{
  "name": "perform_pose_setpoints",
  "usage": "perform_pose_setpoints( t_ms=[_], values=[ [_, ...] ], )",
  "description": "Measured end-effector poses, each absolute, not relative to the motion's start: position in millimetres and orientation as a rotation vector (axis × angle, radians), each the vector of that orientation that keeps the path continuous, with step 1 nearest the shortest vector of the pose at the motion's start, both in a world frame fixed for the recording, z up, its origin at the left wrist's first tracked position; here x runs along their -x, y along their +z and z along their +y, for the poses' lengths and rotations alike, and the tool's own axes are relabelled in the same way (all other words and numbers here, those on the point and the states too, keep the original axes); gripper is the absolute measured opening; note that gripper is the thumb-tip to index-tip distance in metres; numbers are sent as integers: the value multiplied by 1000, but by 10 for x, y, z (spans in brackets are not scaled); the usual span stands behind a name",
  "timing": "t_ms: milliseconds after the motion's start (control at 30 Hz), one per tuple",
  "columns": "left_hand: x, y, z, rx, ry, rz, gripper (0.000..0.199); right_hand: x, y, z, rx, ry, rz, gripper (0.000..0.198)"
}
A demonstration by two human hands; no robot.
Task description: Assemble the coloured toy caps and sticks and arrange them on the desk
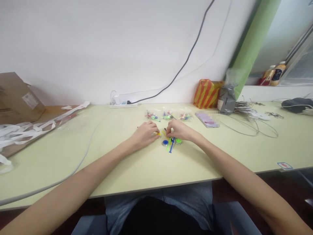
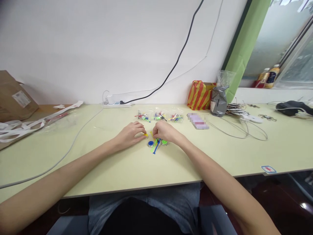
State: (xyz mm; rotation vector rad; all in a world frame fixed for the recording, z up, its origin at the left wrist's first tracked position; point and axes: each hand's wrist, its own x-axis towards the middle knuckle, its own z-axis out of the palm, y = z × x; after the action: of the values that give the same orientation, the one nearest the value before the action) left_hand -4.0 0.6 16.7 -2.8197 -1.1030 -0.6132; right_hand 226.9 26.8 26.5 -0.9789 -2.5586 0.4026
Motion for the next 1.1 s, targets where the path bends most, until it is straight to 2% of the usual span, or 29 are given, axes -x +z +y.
perform_pose_setpoints(
  t_ms=[200,300,533,633,733,767,1000,1100],
  values=[
    [144,158,55,2797,-612,-1115,21,-2139,191,226,967,358,-2552,18],
    [156,146,62,2762,-662,-1108,24,-2100,183,219,949,284,-2532,15],
    [96,121,26,2662,-776,-1131,46,-2142,279,208,844,245,-2272,11],
    [66,148,-6,2639,-789,-1136,43,-2136,314,180,799,379,-2204,11],
    [52,202,-31,2625,-831,-1116,19,-2125,328,177,781,581,-2153,13],
    [54,218,-34,2630,-836,-1113,17,-2124,328,184,788,634,-2135,14],
    [117,197,-1,2905,-849,-1402,33,-2142,299,246,793,959,-1887,33],
    [128,177,8,2931,-868,-1406,34,-2133,256,258,812,969,-1921,28]
  ],
)
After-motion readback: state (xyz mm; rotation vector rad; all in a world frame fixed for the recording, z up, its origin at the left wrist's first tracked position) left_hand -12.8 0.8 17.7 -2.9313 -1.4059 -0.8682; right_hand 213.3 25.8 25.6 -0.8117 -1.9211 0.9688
